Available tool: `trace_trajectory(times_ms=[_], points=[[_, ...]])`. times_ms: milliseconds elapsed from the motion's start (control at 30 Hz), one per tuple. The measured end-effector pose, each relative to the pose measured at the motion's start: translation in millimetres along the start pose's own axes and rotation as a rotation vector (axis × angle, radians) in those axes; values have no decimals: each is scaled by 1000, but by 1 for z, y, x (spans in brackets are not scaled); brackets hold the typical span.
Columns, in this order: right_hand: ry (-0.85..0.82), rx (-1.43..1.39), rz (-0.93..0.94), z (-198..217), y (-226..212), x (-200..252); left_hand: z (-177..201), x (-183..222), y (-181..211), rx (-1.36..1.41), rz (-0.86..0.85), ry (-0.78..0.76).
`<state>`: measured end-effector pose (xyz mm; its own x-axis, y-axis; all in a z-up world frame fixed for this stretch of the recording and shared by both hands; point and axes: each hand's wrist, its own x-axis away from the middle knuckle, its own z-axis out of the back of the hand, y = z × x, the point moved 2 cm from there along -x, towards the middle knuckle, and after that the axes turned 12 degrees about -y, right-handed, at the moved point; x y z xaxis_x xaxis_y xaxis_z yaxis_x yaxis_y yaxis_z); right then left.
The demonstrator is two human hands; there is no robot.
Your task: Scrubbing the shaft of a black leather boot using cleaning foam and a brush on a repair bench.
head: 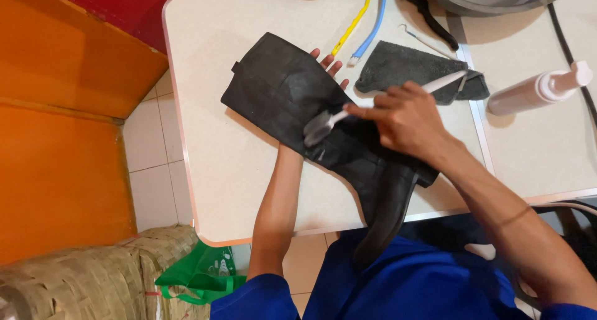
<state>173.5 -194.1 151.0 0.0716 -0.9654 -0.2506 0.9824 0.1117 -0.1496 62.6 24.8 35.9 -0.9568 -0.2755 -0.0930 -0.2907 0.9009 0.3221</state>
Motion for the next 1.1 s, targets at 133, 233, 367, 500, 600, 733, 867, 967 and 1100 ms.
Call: trace_trajectory(times_ms=[133, 233, 367, 500, 600, 733, 867, 967, 1100], points=[[0, -7, 8, 9, -15, -5, -7, 1, 3, 17, 22, 14], [-22, -68, 68, 2, -7, -3, 8, -6, 0, 18, 32, -34], [34, -1, 4, -1, -8, -10, 12, -4, 4, 13, 15, -55], [8, -47, 21, -10, 2, -11, -5, 3, 3, 35, 31, -8], [31, 52, -33, 4, 6, -12, 4, 0, -1, 36, 1, -54], [-44, -66, 63, -6, -2, -5, 14, -4, -1, 15, 25, -41], [50, 23, -8, -9, 6, -5, 27, -2, -1, 34, 2, -23], [46, -4, 46, -8, 6, -1, 24, -4, -3, 32, 11, -8], [120, 185, -30, -1, 29, -1, -4, 1, 0, 27, 12, 33]])
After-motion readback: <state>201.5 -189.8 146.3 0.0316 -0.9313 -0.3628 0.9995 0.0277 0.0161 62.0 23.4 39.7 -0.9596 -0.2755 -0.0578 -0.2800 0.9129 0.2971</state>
